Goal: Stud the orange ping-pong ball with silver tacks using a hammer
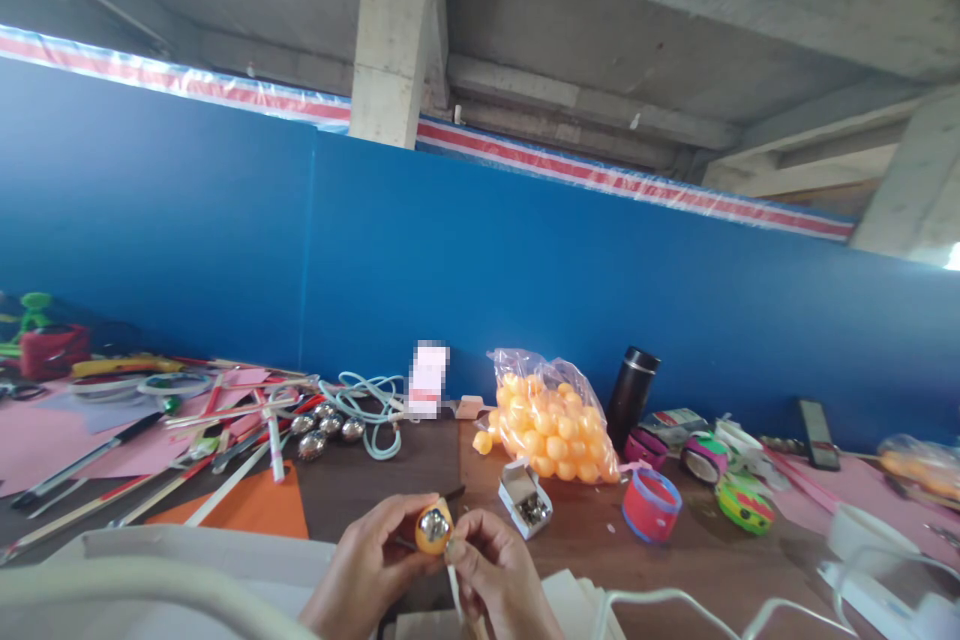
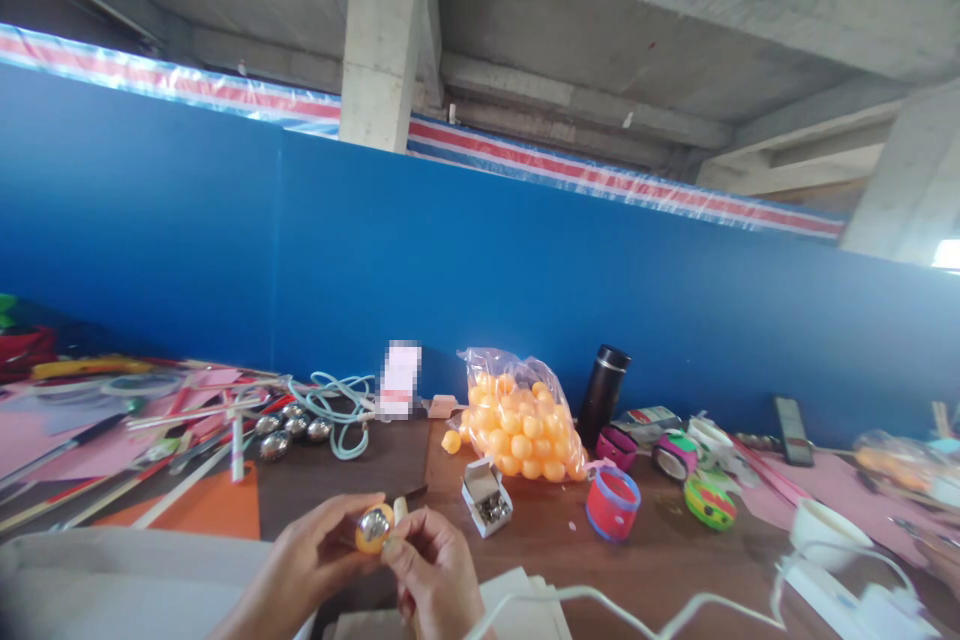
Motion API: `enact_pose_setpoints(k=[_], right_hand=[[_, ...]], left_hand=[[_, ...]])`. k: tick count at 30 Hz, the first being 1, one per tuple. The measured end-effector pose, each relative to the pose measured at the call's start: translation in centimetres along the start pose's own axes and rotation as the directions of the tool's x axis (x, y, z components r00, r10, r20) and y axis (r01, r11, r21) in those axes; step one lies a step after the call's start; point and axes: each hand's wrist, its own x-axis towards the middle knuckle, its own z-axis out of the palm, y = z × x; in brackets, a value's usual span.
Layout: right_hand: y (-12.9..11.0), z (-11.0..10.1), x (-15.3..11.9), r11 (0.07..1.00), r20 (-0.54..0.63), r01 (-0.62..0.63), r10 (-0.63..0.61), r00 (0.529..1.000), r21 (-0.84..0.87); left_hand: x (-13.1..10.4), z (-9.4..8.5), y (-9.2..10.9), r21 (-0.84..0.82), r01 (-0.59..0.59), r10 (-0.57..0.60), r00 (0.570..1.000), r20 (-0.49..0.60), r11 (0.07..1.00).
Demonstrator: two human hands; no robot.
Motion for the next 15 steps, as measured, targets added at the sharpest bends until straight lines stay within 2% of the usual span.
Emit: enact_pose_setpoints(k=[6, 15], right_hand=[[0.34, -0.19, 0.19, 1.0, -0.001, 0.005, -0.005, 1.0, -0.009], [0.56, -0.23, 0.22, 0.998, 0.017, 0.006, -0.007, 1.0, 0.056]], left_hand=[[-0.04, -0.09, 0.67, 0.028, 0.006, -0.006, 1.0, -0.024, 1.0], [-0.02, 0.19, 0.42, -0.104, 0.063, -0.062, 0.998, 0.014, 0.993]])
